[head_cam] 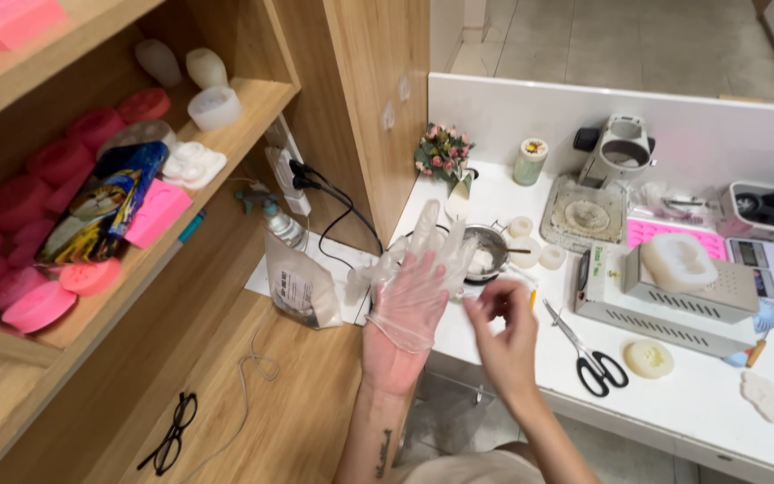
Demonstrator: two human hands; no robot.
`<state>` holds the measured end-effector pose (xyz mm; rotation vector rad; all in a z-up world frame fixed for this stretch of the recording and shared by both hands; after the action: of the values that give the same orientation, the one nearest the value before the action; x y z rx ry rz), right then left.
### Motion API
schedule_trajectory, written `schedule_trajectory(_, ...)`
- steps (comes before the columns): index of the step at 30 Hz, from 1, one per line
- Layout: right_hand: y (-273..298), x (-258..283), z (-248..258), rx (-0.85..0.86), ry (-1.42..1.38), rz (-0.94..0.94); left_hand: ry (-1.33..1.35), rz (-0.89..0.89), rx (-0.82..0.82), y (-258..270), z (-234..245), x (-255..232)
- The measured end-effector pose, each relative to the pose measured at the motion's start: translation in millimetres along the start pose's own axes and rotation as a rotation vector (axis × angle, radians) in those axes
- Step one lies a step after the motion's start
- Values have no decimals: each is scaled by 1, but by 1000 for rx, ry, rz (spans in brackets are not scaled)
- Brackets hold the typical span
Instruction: Preparing and melting wax in a small pot on a heating plate for candle production.
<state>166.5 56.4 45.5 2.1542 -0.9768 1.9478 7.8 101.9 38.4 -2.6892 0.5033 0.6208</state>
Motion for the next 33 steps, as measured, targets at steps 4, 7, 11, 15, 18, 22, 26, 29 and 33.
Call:
schedule_trajectory(4, 25, 62, -52, 348, 169, 308, -257, 27, -110, -5, 3, 14)
schedule_trajectory(7, 43, 65, -83, 570, 514, 406, -339, -16, -57, -6, 6, 19)
schedule_trajectory(11, 57, 45, -88, 667, 451, 297, -320, -66, -103, -6, 46, 25)
schedule_trajectory(15, 52, 27, -86, 707, 261, 36, -517, -135, -267, -17, 66, 24)
schedule_trajectory(18, 46, 32, -82, 635, 313, 57, -367, 33, -238, -23, 53, 43)
schedule_trajectory(22, 52, 21, -72, 593, 274, 18, -459, -47, -166, -22, 65, 49)
schedule_trajectory(26, 53, 15, -65, 570, 187, -22, -379, -73, -98, -29, 65, 57)
schedule_trajectory(29, 49, 12, -60, 564, 199, -49, -458, 34, -163, -38, 61, 68)
schedule_trajectory(33, 48, 11, -59, 620, 326, 97, -387, 196, -238, -54, 147, 126)
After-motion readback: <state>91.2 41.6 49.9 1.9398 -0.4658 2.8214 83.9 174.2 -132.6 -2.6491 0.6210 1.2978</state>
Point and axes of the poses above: each hand's wrist, its own y-axis away from the middle knuckle, its own z-axis out of the back of the hand, x = y × z, the point moved 10 cm from there along -y, towards the middle knuckle, and after that the axes turned 15 degrees about -y, right-handed, at the moved point
